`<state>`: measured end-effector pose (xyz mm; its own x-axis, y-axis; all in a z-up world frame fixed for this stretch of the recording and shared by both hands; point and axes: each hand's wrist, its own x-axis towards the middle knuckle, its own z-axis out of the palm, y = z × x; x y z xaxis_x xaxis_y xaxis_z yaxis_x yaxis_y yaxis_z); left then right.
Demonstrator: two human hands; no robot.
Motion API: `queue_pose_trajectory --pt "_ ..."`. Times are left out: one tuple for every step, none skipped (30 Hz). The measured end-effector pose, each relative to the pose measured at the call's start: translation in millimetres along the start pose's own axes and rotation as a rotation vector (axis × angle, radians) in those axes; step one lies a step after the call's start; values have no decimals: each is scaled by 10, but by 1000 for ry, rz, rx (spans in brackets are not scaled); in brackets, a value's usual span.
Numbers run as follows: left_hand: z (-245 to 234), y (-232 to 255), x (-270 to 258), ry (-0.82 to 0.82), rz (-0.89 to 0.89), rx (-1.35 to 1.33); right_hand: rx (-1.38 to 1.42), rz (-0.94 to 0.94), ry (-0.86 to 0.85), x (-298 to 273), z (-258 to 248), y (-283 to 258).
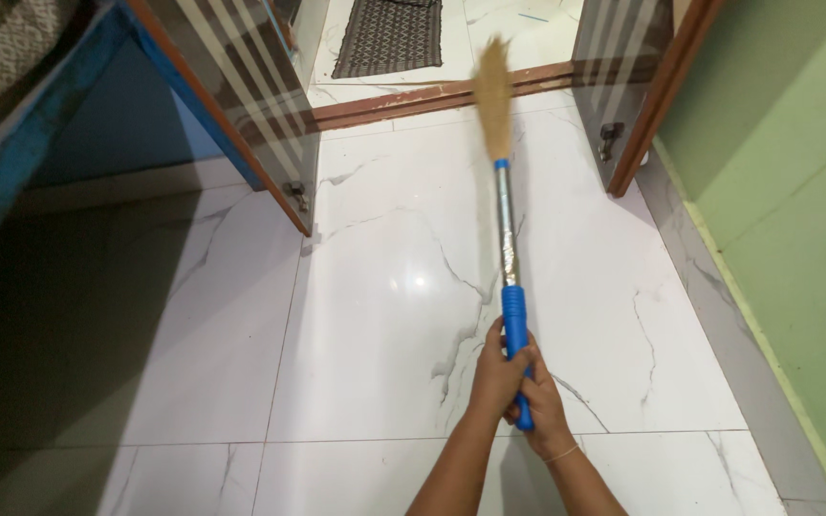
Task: The person sweeps the tiled floor using a broom and then folds a small rug by hand.
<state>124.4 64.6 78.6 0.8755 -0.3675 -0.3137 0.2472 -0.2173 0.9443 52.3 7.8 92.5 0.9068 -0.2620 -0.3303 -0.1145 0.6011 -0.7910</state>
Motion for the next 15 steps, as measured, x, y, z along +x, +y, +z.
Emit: queue_pose_trajectory --pt "-8 57 -31 0 -1 -1 -37 5 59 -6 10 -6" --pt "-21 102 -59 -21 -20 15 -75 10 117 -7 14 -6" --pt "-38 130 -76 -41 -39 31 -76 11 117 -6 14 4" --pt "-58 136 -84 -42 -40 29 -68 9 107 -7 8 26" --pt "-74 123 -84 -42 -53 29 -61 7 97 -8 -3 56" --pt "-85 96 -79 -41 -66 31 -60 7 99 -9 -9 96" --pt "-90 54 -76 -43 -66 32 17 59 84 -11 -19 142" --pt "-101 5 -70 -1 -71 55 93 109 67 -5 -37 184" --pt "-109 -46 -74 40 -75 79 94 108 67 2 -60 222" --pt "-118 -94 -96 41 -74 79 89 144 13 13 -80 254" --pt "-137 -130 -128 104 -69 104 85 181 -42 24 -96 277" --pt "-157 -143 -150 167 -65 127 84 182 -42 35 -107 289" --pt "-189 -147 -180 169 -66 126 43 185 -110 52 -107 295" --pt "-224 -161 -237 192 -74 104 1 189 -177 59 -108 297" --pt "-243 -170 -274 215 -82 82 -1 191 -177 61 -107 298"
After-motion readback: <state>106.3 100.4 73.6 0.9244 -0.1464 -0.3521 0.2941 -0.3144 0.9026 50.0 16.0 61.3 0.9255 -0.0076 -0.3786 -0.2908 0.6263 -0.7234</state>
